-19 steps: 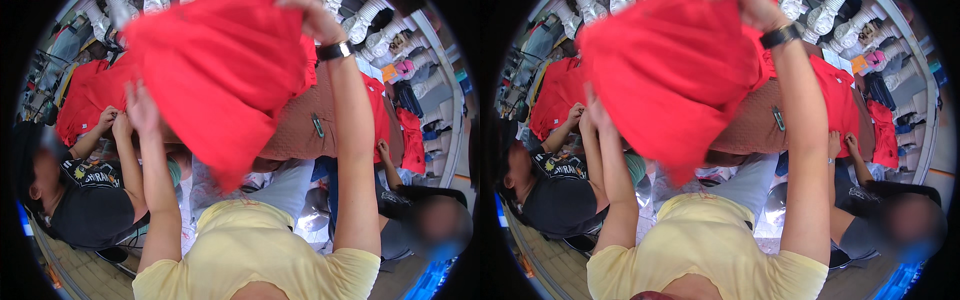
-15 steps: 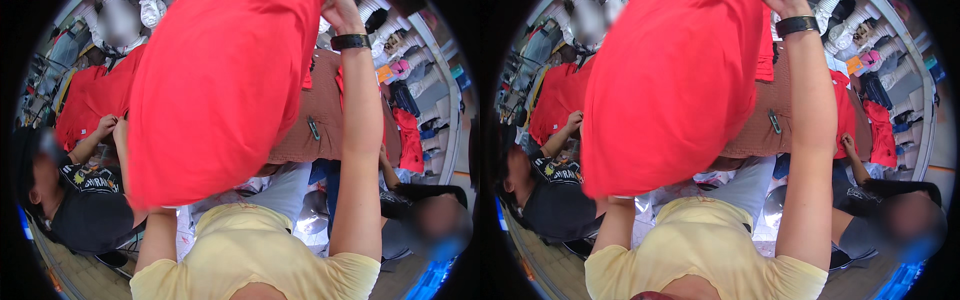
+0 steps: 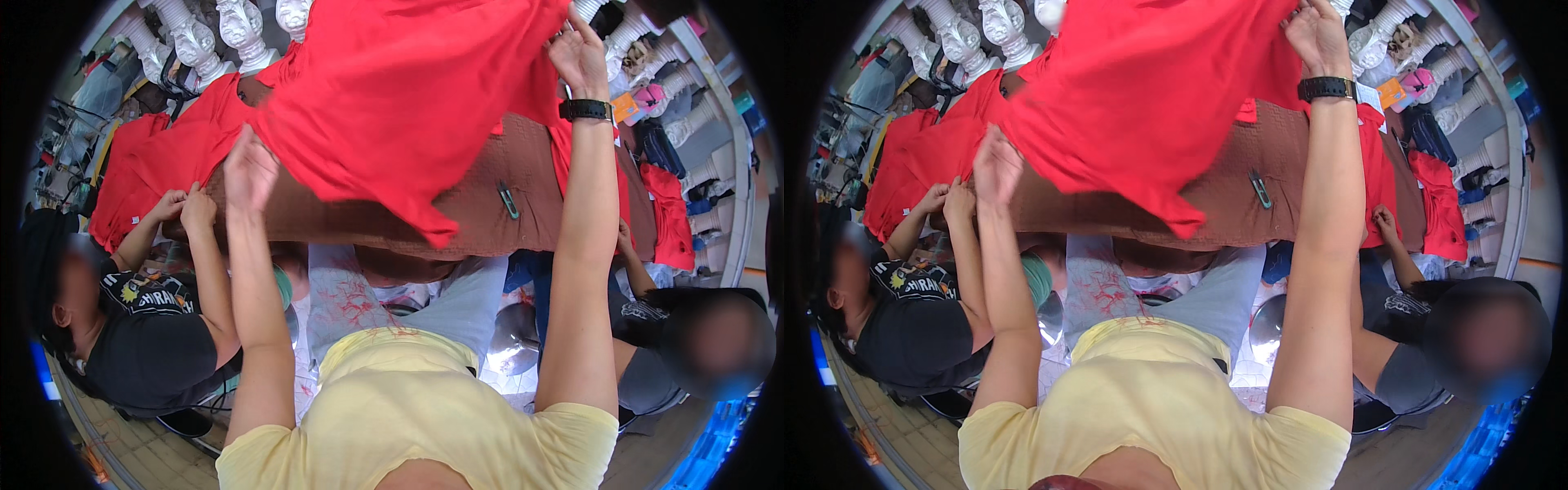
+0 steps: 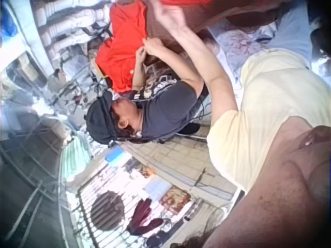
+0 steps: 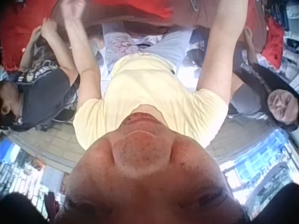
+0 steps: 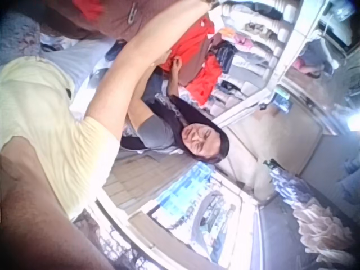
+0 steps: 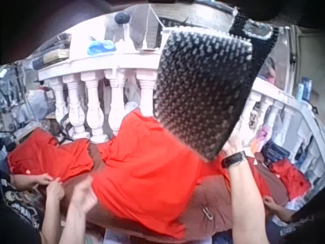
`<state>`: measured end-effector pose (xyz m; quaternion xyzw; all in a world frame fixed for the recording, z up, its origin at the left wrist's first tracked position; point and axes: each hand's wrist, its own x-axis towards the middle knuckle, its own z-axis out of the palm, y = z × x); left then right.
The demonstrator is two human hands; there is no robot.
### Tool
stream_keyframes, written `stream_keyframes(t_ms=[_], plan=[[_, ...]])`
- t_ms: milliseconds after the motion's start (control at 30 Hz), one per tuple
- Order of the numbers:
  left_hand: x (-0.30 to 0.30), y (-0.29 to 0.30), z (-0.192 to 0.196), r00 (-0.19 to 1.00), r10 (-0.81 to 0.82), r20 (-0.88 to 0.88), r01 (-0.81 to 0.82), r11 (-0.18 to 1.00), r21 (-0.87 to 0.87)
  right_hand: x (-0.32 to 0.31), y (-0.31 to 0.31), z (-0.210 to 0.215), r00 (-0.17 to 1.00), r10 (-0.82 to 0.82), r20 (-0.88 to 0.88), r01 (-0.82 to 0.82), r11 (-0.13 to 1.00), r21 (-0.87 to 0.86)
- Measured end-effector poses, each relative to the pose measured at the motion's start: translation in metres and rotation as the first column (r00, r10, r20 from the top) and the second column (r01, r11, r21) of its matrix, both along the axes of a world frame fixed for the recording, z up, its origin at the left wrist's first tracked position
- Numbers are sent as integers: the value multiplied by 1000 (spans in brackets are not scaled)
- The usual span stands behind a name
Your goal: The person folds several red shirts one at a time, makes notes in a notebook with a pen, and then handles a small stack of black shirts.
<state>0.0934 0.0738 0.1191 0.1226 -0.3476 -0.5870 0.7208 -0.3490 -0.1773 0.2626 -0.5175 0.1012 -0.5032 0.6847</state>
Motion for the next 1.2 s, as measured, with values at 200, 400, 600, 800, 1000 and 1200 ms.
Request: stream_keyframes(t_ms=[200, 400, 600, 800, 1000, 1200], plan=[[47, -19, 84, 896, 371, 244, -388, 922, 22, -8, 29, 6, 981, 150, 120, -147, 989, -30], [85, -51, 156, 673, 598, 435, -576, 793, -197, -70, -39, 0, 976, -192, -101, 201, 977, 78], [109, -76, 166, 437, 619, 653, -684, 700, -206, -60, -21, -11, 967, -211, -142, 214, 977, 8], [170, -82, 169, 731, 450, 513, -445, 884, -142, -44, -3, -11, 902, -387, -189, 346, 913, -218], [113, -61, 167, 354, 618, 702, -586, 732, -349, -67, -7, -7, 853, -492, -172, 437, 855, -281], [108, -38, 161, 133, 749, 649, -569, 593, -569, -67, 35, -5, 784, -610, -113, 500, 729, -468]])
